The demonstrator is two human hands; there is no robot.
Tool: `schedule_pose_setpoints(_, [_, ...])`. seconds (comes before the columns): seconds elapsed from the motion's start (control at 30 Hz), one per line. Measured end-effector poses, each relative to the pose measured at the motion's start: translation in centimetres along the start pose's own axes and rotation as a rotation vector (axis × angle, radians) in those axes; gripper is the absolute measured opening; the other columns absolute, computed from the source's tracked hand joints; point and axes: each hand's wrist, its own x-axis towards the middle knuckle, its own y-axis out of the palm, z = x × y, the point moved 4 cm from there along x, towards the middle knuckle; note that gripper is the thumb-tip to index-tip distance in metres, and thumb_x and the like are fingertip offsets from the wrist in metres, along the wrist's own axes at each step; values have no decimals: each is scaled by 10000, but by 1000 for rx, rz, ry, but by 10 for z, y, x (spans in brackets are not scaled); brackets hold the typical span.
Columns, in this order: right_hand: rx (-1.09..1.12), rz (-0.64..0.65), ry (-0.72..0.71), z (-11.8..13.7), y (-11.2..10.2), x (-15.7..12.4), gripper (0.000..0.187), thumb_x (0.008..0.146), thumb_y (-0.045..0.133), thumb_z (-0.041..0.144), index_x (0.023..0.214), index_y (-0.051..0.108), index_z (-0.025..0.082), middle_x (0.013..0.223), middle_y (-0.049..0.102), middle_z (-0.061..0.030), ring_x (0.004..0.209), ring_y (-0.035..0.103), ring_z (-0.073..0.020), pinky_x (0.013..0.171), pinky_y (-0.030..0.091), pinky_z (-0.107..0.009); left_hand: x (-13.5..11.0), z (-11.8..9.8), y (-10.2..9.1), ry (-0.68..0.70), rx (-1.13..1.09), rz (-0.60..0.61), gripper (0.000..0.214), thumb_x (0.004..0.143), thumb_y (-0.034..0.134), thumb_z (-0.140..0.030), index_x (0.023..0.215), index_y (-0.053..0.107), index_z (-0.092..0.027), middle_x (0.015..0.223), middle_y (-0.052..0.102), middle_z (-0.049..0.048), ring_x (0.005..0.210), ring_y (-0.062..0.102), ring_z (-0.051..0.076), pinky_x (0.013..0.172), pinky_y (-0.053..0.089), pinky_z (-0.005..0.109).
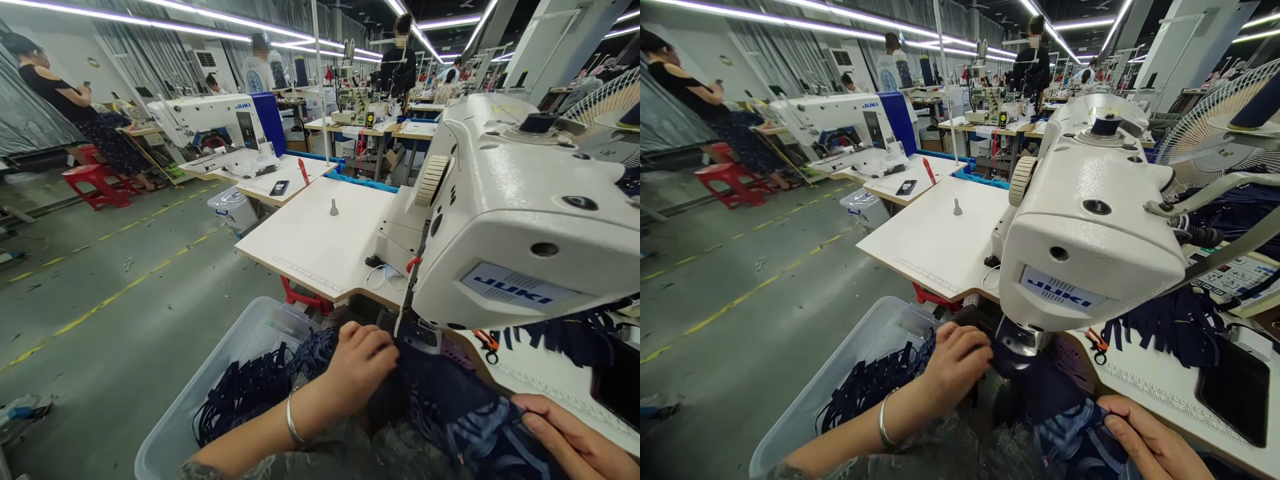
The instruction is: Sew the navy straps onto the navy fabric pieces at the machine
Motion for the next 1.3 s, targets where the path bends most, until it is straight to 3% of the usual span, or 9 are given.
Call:
schedule_pose_setpoints(0.13, [-82,79,-316,76,29,19,203,920,517,413,935,653,263,835,706,-21,708,686,-191,616,560,-243,-6,45,-19,-207,128,-208,132,965,477,-177,912,597,-190,894,666,43,861,612,164,868,352,349])
schedule_pose_setpoints(0.23, [-289,-169,-609,119,61,39,306,991,395,374,811,582,213,733,655,-42,662,651,-188,607,519,-287,-6,63,-25,-267,203,-199,164,957,460,-125,1032,601,-163,1037,661,103,1018,586,216,930,335,394])
schedule_pose_setpoints(0.33, [-563,-252,-690,134,85,48,352,1005,337,265,707,513,200,664,597,-60,637,608,-224,636,477,-367,1,44,-18,34,203,4,331,978,376,-96,1248,549,-179,1308,574,86,1251,474,199,1040,310,369])
schedule_pose_setpoints(0.4, [-629,-257,-633,129,90,49,338,998,343,268,714,514,202,682,600,-71,661,603,-245,653,461,-390,2,17,-8,341,188,204,397,990,375,-119,1358,479,-225,1467,431,17,1364,349,166,1112,262,335])
schedule_pose_setpoints(0.47, [-497,-211,-472,114,87,51,284,986,378,351,791,529,210,743,629,-69,680,612,-242,639,462,-371,3,-4,-1,481,180,343,406,999,410,-203,1405,434,-219,1534,317,3,1407,276,162,1140,238,325])
schedule_pose_setpoints(0.67, [345,-4,28,69,89,61,305,908,490,517,1014,484,231,877,649,-46,890,642,-210,774,507,-302,8,-20,8,363,78,446,456,982,361,-193,1437,376,-171,1540,304,16,1430,217,151,1054,316,365])
schedule_pose_setpoints(0.77, [379,-20,1,70,87,64,280,906,488,504,995,479,239,853,619,-37,873,620,-202,798,490,-301,7,-16,8,308,2,460,499,946,370,-188,1444,361,-158,1522,341,30,1428,221,146,1045,286,370])
schedule_pose_setpoints(1.0, [70,-76,-30,71,81,71,227,889,467,463,909,453,238,720,574,-11,715,591,-213,710,451,-334,10,-8,9,239,-27,488,604,840,444,-141,1437,354,-125,1485,399,94,1412,279,188,1064,232,398])
schedule_pose_setpoints(1.3, [-4,-42,-8,61,83,75,200,883,462,448,873,449,249,737,642,-43,770,646,-244,667,448,-327,10,-6,11,244,-45,507,585,864,417,-165,1443,347,-116,1494,381,105,1422,248,184,1074,190,402])
